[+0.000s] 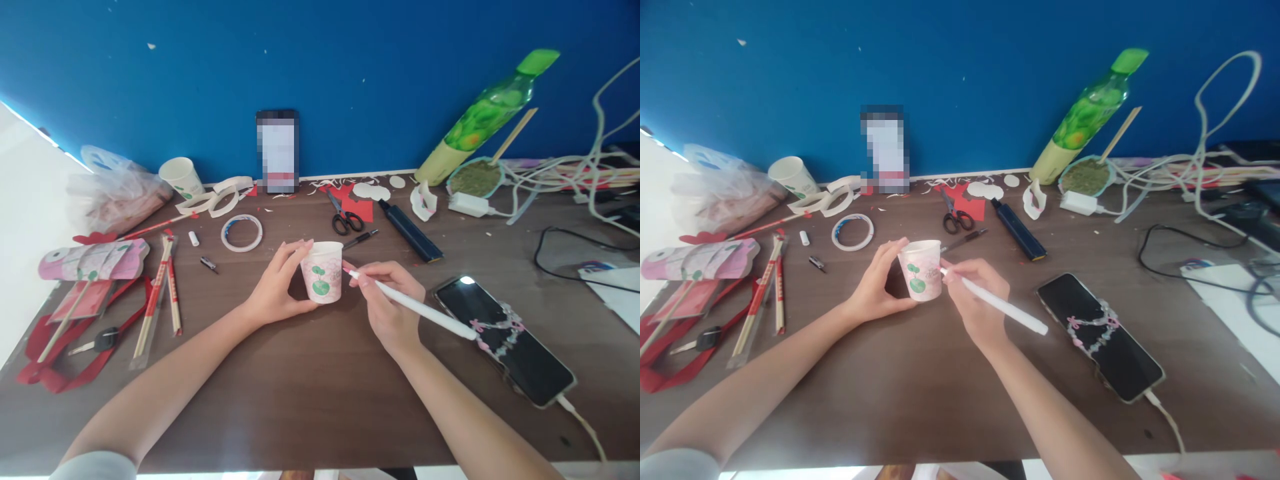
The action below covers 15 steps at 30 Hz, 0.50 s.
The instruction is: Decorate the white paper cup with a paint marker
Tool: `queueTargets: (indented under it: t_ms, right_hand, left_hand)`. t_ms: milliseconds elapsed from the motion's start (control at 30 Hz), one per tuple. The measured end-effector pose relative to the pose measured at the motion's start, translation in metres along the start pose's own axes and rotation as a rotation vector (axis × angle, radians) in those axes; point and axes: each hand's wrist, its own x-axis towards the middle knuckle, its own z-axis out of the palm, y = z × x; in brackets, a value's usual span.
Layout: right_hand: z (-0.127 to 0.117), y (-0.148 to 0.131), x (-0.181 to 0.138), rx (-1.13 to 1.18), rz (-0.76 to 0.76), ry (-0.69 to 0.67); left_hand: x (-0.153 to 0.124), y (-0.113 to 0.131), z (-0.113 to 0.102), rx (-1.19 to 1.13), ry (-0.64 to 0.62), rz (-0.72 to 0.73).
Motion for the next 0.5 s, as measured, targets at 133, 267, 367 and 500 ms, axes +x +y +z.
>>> queueTargets:
  t_ms: [133, 267, 367, 500]
  right_hand:
    - [0.003, -0.011, 0.001, -0.086, 0.03, 0.015]
    - [0.006, -0.016, 0.001, -0.085, -0.012, 0.005]
    - [0.007, -0.014, -0.001, -0.055, -0.066, 0.001]
    - [0.008, -0.012, -0.001, -0.059, -0.119, -0.006]
  left_hand:
    - [-0.001, -0.001, 0.001, -0.013, -0.004, -0.001]
    - [-0.001, -0.002, 0.002, -0.035, 0.008, -0.004]
    - [-0.001, -0.002, 0.001, -0.048, -0.004, -0.013]
    - [-0.001, -0.001, 0.0, -0.043, -0.014, -0.013]
